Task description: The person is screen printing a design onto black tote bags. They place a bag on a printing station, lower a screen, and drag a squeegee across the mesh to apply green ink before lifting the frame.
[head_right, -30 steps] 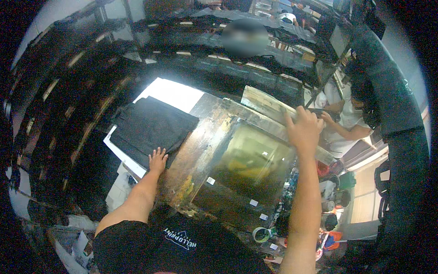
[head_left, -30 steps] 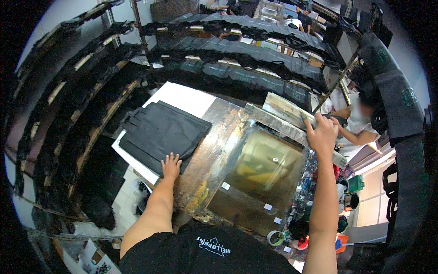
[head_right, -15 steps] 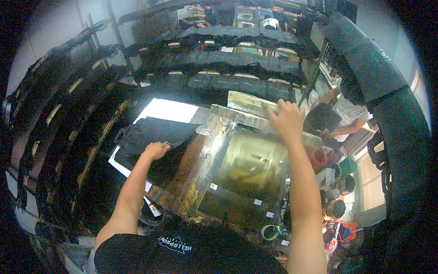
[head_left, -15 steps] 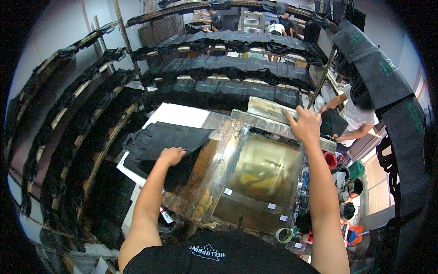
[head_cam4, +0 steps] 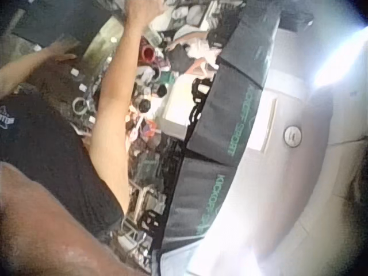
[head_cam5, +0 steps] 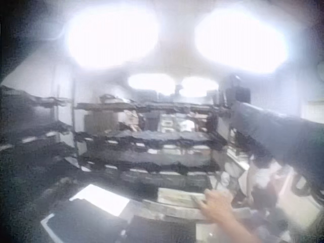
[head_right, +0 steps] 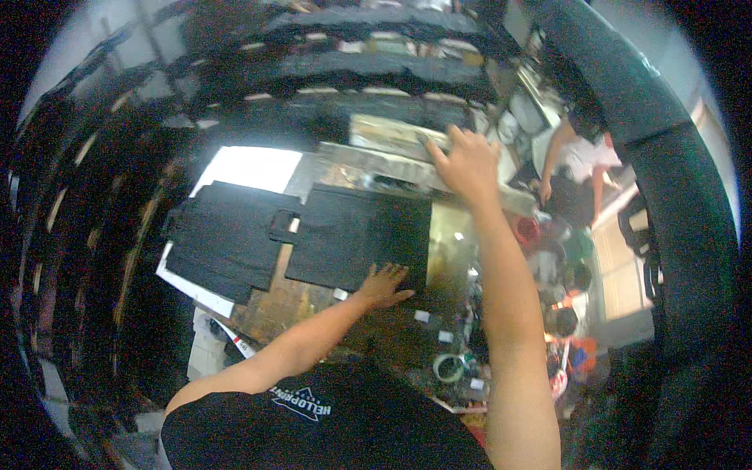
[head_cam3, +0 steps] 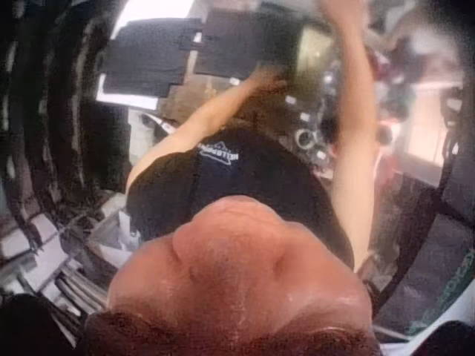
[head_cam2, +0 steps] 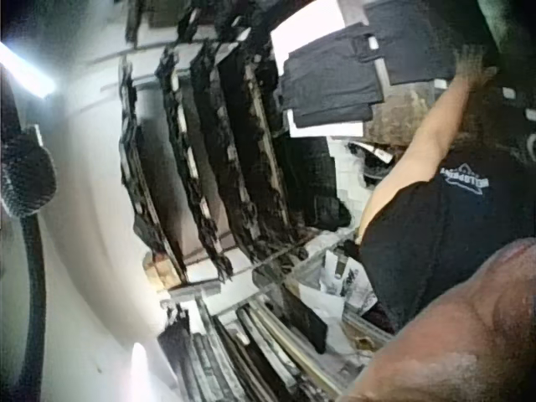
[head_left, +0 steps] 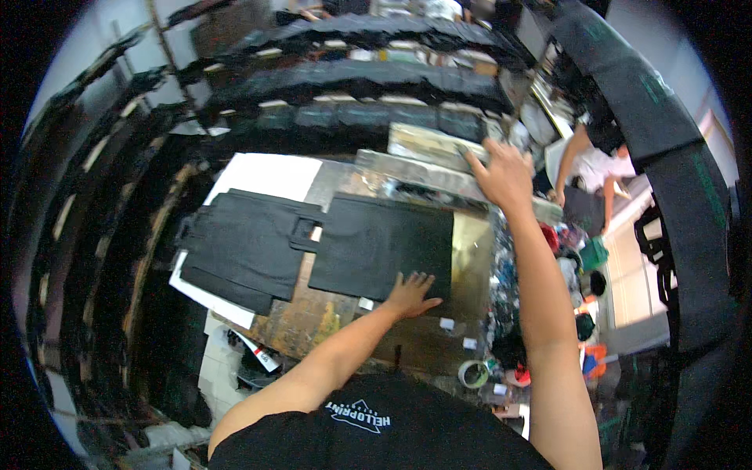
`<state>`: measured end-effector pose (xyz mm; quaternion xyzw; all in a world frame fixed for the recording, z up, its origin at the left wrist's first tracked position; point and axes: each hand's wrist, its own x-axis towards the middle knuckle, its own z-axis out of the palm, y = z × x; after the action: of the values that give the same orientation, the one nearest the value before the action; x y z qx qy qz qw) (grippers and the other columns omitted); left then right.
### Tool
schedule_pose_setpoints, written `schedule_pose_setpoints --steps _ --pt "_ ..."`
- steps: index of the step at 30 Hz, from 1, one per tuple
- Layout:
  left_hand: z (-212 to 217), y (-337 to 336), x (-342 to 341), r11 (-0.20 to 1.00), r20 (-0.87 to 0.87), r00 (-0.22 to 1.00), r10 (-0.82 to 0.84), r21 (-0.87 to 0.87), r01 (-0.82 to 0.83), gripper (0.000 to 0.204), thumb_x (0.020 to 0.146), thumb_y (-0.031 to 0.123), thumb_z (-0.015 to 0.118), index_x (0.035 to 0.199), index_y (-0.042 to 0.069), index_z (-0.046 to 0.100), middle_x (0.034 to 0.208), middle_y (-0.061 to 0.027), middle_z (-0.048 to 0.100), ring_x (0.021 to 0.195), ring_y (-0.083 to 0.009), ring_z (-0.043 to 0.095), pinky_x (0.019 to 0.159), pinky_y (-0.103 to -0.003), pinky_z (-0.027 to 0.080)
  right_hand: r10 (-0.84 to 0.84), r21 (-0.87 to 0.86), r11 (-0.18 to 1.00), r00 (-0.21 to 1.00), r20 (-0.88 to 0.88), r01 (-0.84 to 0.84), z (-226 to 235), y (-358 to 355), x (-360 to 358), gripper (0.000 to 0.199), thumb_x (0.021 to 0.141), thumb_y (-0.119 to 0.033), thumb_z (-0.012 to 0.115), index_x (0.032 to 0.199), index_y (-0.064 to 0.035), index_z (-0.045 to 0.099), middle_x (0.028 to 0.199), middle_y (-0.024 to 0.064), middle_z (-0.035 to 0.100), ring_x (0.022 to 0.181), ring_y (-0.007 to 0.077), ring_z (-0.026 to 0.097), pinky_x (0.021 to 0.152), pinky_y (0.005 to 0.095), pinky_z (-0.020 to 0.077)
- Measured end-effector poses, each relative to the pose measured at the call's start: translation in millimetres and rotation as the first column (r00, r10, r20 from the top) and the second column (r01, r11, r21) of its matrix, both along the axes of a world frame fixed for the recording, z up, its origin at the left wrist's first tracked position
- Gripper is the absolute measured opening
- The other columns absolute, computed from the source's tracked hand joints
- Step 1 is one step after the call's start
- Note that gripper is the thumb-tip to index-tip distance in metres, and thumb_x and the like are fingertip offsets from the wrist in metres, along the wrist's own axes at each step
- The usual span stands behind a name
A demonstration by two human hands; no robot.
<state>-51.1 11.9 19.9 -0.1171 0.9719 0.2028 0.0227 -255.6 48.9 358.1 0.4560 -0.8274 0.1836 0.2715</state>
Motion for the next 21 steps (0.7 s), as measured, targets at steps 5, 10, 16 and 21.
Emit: schedule_pose_setpoints --steps 5,10,16,21 --pt "-30 -5 70 0.982 0.029 0.999 -0.036 -0.184 0.041 0.103 0.086 0.088 0.040 0.163 0.019 0.032 0.171 -0.0141 0.019 0.156 -0.0466 0.011 0.120 -0.071 0.002 -0.034 0.089 0.995 0.999 0.012 0.033 0 -4 1 0.065 0.095 -0.068 0.050 0.111 -0.0093 0.072 0.098 0.0167 0.074 0.103 0.0346 0.069 0.093 0.0567 0.0440" --pt "-33 -1 45 0.978 -0.025 0.990 -0.141 -0.159 0.135 0.105 0.085 0.090 0.039 0.163 0.019 0.032 0.172 -0.0136 0.018 0.157 -0.0459 0.009 0.121 -0.070 0.000 -0.052 0.112 0.992 0.999 0.005 0.051 6 -11 -12 0.066 0.094 -0.069 0.051 0.121 -0.0120 0.071 0.110 0.0174 0.073 0.112 0.0341 0.067 0.097 0.0572 0.0434" --pt "-37 33 7 0.965 -0.053 0.967 -0.247 -0.102 0.241 0.105 0.085 0.089 0.038 0.163 0.019 0.033 0.171 -0.0141 0.018 0.157 -0.0448 0.009 0.121 -0.069 -0.001 0.033 0.048 0.998 0.979 0.201 -0.043 32 -5 -2 0.075 0.095 -0.070 0.049 0.092 0.0010 0.070 0.098 0.0246 0.071 0.102 0.0399 0.066 0.098 0.0582 0.0443" --pt "-36 53 4 0.974 -0.080 0.973 -0.218 -0.076 0.212 0.109 0.082 0.092 0.041 0.162 0.018 0.034 0.171 -0.0149 0.019 0.157 -0.0443 0.008 0.121 -0.070 -0.002 0.025 0.026 0.999 0.987 0.161 -0.030 27 -5 -2 0.074 0.096 -0.070 0.049 0.092 0.0004 0.069 0.096 0.0239 0.071 0.100 0.0400 0.066 0.095 0.0550 0.0464"
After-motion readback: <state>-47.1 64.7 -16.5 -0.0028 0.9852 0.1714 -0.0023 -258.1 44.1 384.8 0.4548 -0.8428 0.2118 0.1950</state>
